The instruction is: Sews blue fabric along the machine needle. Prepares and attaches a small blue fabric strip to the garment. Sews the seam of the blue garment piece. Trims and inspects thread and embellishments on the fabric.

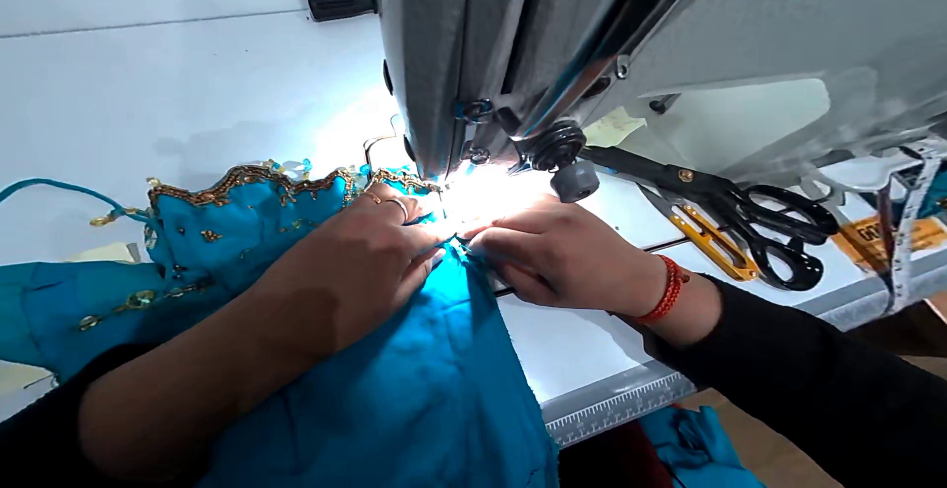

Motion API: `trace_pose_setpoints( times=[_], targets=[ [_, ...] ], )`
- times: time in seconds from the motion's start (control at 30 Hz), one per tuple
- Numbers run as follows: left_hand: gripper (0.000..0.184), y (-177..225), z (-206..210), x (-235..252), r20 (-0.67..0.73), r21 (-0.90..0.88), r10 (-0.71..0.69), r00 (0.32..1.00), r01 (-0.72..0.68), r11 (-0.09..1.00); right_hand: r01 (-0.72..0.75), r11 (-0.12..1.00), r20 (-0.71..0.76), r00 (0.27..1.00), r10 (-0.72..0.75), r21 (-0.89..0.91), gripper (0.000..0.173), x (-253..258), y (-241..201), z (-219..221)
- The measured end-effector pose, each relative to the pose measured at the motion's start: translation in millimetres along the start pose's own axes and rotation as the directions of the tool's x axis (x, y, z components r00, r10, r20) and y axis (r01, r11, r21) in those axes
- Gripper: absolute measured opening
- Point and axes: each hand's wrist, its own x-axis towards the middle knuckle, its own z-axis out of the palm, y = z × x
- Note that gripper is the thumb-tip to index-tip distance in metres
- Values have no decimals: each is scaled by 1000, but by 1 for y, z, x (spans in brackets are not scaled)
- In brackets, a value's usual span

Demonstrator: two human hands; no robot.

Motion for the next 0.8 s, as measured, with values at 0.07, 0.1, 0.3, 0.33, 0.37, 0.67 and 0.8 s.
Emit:
trace_pose_setpoints(
  times=[0.07,0.1,0.3,0.33,0.37,0.67,0.8],
  targets=[
    [33,3,-3,1,13,-6,-33,999,33,999,3,1000,-5,1000,-3,-3,24,0,1,1],
    [32,4,-3,0,-5,-12,-33,999,33,999,4,1000,-9,1000,-4,-1,24,0,2,1],
    [30,-2,-1,-1,-94,-99,164,982,-173,980,-109,976,-43,992,119,187,19,-2,5,1],
    [30,-3,-1,-2,-92,-104,181,979,-190,976,-150,957,-58,984,169,248,17,-2,5,0],
    [29,-3,-1,-3,-90,-102,186,978,-195,975,-177,935,-68,976,207,307,16,-2,6,0],
    [25,0,-1,-3,-101,-19,175,979,-178,984,-152,945,-63,982,178,291,14,-2,4,1],
    [32,-2,0,-2,-100,-44,211,972,-216,975,-140,969,-89,983,161,204,19,-1,2,2]
  ],
)
